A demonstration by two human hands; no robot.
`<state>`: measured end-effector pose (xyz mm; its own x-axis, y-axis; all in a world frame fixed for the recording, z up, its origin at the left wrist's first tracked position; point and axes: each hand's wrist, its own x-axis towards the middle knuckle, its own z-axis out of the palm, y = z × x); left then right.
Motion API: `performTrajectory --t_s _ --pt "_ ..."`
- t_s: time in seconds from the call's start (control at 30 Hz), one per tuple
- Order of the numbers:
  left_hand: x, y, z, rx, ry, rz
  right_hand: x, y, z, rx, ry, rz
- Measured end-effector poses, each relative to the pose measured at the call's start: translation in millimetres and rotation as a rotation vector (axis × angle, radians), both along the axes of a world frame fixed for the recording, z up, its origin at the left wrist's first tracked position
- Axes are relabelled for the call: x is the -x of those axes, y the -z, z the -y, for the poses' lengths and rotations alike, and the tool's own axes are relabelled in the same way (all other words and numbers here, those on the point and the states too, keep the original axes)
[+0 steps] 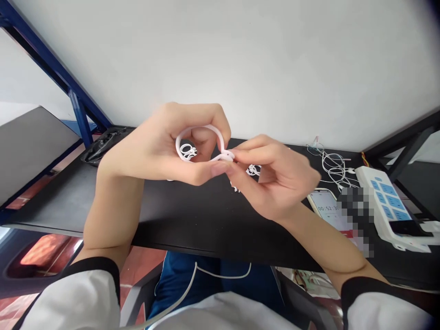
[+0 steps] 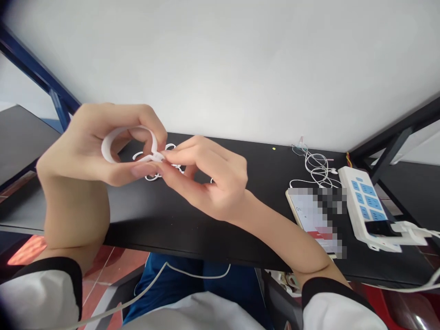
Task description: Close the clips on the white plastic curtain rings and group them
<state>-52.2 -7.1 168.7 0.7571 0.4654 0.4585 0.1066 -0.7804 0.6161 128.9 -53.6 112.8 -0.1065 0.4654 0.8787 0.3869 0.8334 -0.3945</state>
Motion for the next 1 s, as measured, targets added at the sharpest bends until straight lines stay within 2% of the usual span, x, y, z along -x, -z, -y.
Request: performTrajectory --t_s 0.23,0.5,0.77,0.9,1.0 --pt "-9 9.2 5 -0.123 -0.113 0.126 -24 -20 3 0.076 0.120 0.205" --pt "-14 9.4 7 -0.215 -0.104 0.049 -39 -36 1 -0.009 -0.034 0.345" --pt "-20 17.4 11 -0.396 -0.199 0.038 -51 -43 -1 0.001 -0.031 0.435" --pt "-24 21.5 12 -0.452 -0.237 -0.049 -58 -49 2 0.017 -0.015 0.486" --pt "-26 22.4 13 -0.494 -0.223 -0.114 -63 -55 5 0.086 -0.003 0.577"
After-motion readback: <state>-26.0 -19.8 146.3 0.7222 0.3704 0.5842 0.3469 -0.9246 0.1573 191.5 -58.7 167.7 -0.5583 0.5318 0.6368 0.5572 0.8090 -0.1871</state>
